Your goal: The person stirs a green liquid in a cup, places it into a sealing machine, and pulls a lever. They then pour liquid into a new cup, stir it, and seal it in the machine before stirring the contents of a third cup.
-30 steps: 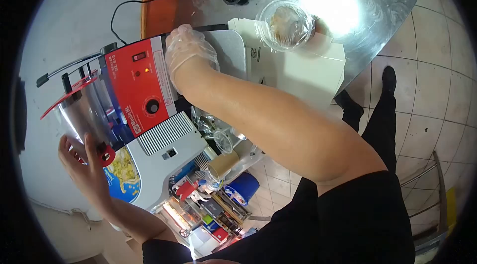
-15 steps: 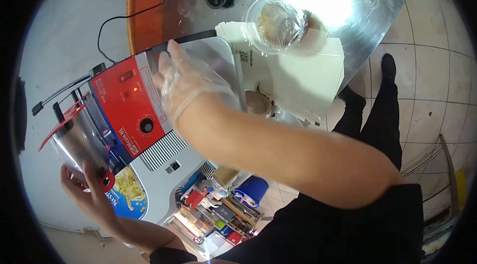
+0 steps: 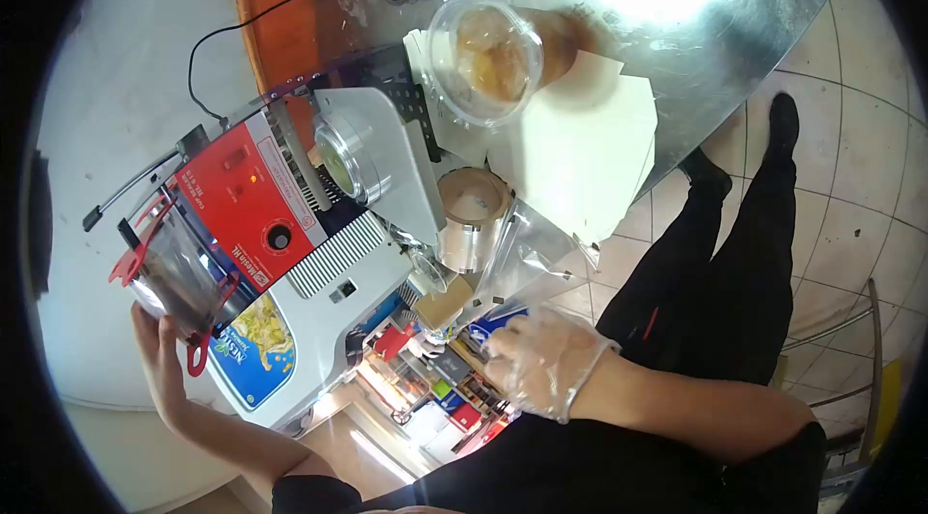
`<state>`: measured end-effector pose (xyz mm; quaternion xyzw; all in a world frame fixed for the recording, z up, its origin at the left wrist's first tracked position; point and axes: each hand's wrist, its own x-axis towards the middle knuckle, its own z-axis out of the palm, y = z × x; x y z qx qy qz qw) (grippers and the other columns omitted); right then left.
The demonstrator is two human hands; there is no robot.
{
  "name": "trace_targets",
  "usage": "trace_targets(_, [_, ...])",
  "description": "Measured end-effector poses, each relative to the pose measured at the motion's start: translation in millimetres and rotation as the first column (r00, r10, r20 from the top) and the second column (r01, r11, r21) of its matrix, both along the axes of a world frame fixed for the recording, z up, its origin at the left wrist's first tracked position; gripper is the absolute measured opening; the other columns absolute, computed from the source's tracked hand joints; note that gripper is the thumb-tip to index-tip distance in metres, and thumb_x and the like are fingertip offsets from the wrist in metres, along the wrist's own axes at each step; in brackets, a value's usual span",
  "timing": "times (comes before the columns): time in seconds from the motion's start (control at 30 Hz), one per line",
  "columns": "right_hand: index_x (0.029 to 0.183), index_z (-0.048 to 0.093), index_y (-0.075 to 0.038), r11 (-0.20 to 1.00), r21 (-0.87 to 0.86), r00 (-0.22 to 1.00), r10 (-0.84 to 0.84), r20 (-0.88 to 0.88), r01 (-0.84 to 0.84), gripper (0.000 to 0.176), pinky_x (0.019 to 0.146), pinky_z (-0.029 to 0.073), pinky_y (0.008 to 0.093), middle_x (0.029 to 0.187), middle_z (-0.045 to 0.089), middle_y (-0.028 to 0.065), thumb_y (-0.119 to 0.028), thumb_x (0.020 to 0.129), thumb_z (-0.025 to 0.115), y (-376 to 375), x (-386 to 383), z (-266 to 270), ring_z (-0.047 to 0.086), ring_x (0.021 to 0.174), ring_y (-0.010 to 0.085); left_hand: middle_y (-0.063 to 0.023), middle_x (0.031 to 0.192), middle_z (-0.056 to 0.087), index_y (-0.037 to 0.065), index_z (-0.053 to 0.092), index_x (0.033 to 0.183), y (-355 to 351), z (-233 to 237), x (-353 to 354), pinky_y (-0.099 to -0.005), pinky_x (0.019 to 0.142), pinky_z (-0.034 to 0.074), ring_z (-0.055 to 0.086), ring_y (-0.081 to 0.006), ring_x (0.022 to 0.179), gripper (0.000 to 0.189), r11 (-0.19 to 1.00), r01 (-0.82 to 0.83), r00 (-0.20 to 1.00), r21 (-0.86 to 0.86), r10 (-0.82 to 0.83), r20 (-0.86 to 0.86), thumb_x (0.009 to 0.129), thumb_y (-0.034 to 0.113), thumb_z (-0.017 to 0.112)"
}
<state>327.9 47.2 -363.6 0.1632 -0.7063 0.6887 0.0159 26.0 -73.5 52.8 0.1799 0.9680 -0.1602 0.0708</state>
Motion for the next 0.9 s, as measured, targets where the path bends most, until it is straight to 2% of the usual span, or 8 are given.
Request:
trace_targets(0.23, [0.082,0.071,-0.019,0.995,0.092,0.969,0.006,0.246,-0.029,0.006,0.079,0.055,0.0421,0.093,0.066,0.0016,-0.015,0.08,0.067,22.2,49.0,-71.6,0.066,0.086,0.0272,-0.0147,0.121,0.059,-0.002,0.042,0.147,19.2,-41.6,-0.8,-0.0367,0.092,0.051,0.06,-0.0247,0.109,0.081,0.997,-0.074,0.981,-0.014,0.07,-0.179,0.094,0.049,0.076])
trace_targets(0.3, [0.085,0.072,-0.017,0.994,0.107,0.955,0.005,0.296,-0.038,0.006,0.081,0.054,0.0431,0.095,0.067,0.0036,-0.017,0.082,0.066,33.9,63.5,-89.9,0.066,0.089,0.0276,-0.0222,0.128,0.055,-0.005,0.043,0.142,10.1,-49.3,-3.2,-0.0463,0.098,0.05,0.058,-0.0354,0.114,0.089,0.849,-0.07,0.804,-0.524,-0.262,-0.533,0.088,0.055,0.081])
trace_targets(0.33, [0.088,0.073,-0.015,0.989,0.143,0.936,-0.011,0.351,-0.042,0.009,0.083,0.053,0.0441,0.096,0.067,0.0056,-0.019,0.085,0.066,38.9,70.1,-97.9,0.066,0.091,0.028,-0.0288,0.135,0.049,-0.009,0.044,0.135,21.4,-69.8,8.5,-0.053,0.104,0.046,0.055,-0.0416,0.12,0.094,0.955,-0.02,0.849,-0.296,-0.14,-0.509,0.084,0.06,0.084])
trace_targets(0.43, [0.087,0.073,-0.015,0.98,0.198,0.893,-0.112,0.437,0.026,0.006,0.084,0.052,0.0432,0.098,0.068,0.0044,-0.014,0.081,0.069,46.2,94.0,-113.1,0.066,0.091,0.0278,-0.0261,0.127,0.057,-0.014,0.043,0.137,42.0,-105.7,14.8,-0.0452,0.095,0.054,0.064,-0.033,0.114,0.085,0.951,-0.112,0.779,-0.288,-0.096,-0.62,0.086,0.035,0.09])
trace_targets(0.47, [0.086,0.072,-0.016,0.985,0.174,0.863,-0.103,0.495,0.018,0.01,0.084,0.052,0.0425,0.099,0.068,0.0034,-0.009,0.079,0.071,48.5,102.4,-117.5,0.065,0.092,0.0277,-0.0268,0.128,0.057,-0.015,0.042,0.137,28.9,-107.4,5.6,-0.0432,0.094,0.056,0.066,-0.0336,0.11,0.088,0.981,0.038,0.775,-0.19,-0.149,-0.615,0.084,0.036,0.091])
trace_targets(0.6, [0.09,0.071,-0.015,0.983,0.17,0.79,-0.053,0.611,-0.065,0.012,0.088,0.051,0.04,0.102,0.067,0.0029,-0.007,0.082,0.07,59.8,123.8,-134.4,0.064,0.098,0.0269,-0.0263,0.132,0.057,-0.012,0.041,0.14,40.1,-112.2,3.4,-0.0417,0.094,0.057,0.066,-0.0323,0.112,0.089,0.991,-0.086,0.737,-0.102,-0.006,-0.676,0.084,0.035,0.092])
trace_targets(0.67, [0.091,0.071,-0.015,0.984,0.151,0.769,-0.027,0.639,-0.091,0.012,0.089,0.051,0.04,0.103,0.067,0.0032,-0.007,0.082,0.07,58.6,135.0,-144.3,0.063,0.099,0.0266,-0.0239,0.137,0.056,-0.008,0.038,0.146,30.5,-93.5,-3.4,-0.0421,0.095,0.057,0.063,-0.0313,0.12,0.09,0.978,-0.025,0.875,0.209,0.122,-0.469,0.086,0.035,0.09])
trace_targets(0.9, [0.087,0.07,-0.013,0.993,0.092,0.698,-0.01,0.716,-0.08,0.018,0.087,0.051,0.042,0.1,0.066,0.0064,0.001,0.076,0.068,36.5,148.8,-161.8,0.063,0.097,0.0311,-0.0175,0.143,0.054,0.003,0.036,0.155,-0.1,-17.8,-22.3,-0.0458,0.098,0.056,0.06,-0.0313,0.126,0.086,0.823,-0.329,0.909,0.463,0.409,-0.08,0.091,0.034,0.083])
